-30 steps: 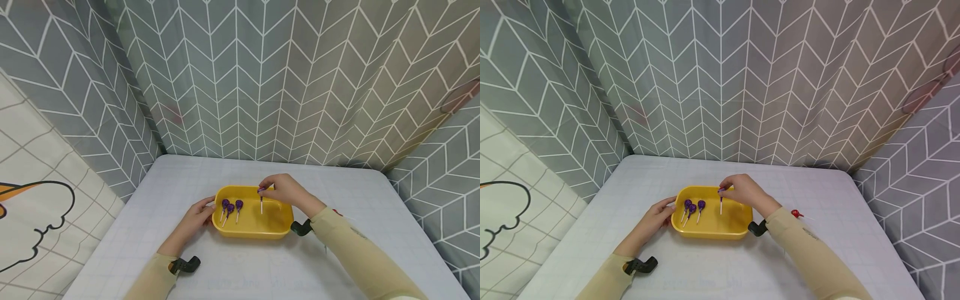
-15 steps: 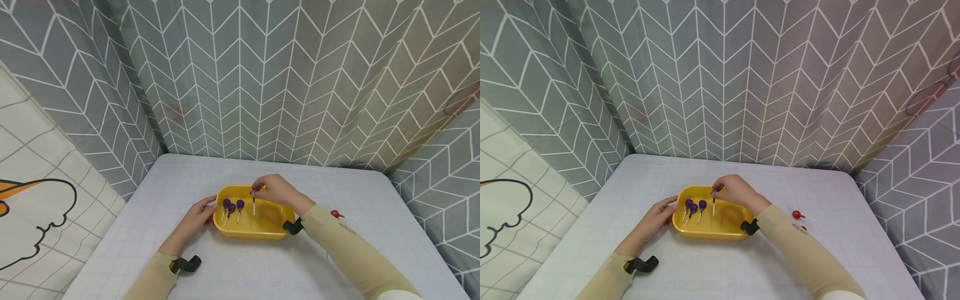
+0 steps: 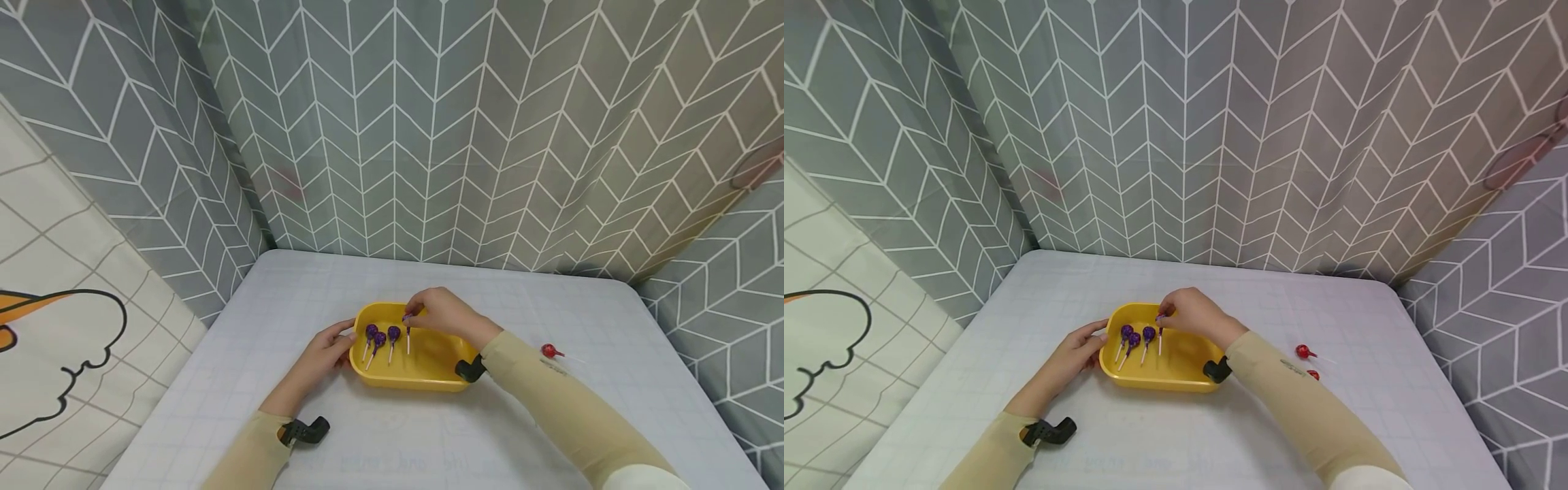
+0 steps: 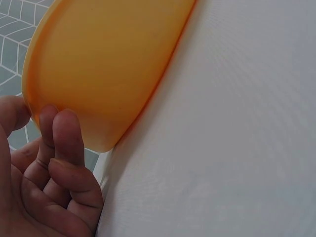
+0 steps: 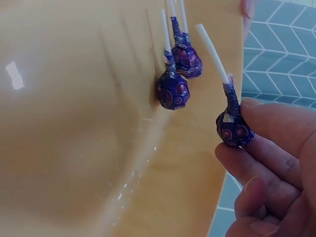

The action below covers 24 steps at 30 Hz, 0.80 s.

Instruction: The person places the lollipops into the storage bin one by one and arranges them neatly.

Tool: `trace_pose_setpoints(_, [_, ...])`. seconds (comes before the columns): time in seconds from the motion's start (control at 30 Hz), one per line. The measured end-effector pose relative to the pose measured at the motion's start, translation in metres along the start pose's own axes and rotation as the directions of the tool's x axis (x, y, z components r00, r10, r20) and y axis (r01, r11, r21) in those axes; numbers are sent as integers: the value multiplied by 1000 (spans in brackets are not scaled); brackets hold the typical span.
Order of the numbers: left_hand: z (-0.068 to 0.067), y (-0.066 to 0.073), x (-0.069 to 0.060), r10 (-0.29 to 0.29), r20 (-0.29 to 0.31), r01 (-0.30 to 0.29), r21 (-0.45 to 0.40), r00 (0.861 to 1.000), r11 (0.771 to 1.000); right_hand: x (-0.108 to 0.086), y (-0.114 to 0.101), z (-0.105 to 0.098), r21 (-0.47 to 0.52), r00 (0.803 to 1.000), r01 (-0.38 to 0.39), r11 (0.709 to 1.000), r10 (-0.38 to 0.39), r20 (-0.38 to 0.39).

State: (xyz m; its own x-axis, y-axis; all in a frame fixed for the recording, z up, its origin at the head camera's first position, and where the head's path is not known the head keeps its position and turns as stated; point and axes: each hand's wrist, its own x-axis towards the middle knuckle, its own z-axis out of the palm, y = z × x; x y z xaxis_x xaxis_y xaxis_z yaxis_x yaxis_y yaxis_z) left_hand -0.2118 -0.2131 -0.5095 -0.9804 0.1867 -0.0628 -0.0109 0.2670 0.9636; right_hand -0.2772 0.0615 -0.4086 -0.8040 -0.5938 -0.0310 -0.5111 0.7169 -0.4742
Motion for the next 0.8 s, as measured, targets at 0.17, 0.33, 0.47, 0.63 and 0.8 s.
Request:
trace_pose_setpoints(0.17, [0,1,-1,-5,3,5,-6,1000,1000,5,0,5,-24,999,-9,1000,10,32])
trace_pose_setpoints(0.33, [0,1,0,-5,3,5,0,1000,1000,8,-3,4,-54,998,-13,998,17,64])
trace_pose_setpoints(0.47, [-1,1,0,-6,1,6,6,1000,1000,12,-5,3,-73,996,-20,997,26,79])
trace_pose_setpoints(0.63, [-1,1,-1,-4,12,4,3,1000,1000,16,-4,7,-64,995,-30,997,35,92])
trace_pose_setpoints(0.8, [0,3,-2,-1,10,1,-12,1000,1000,19,1,13,-78,994,-15,997,23,103])
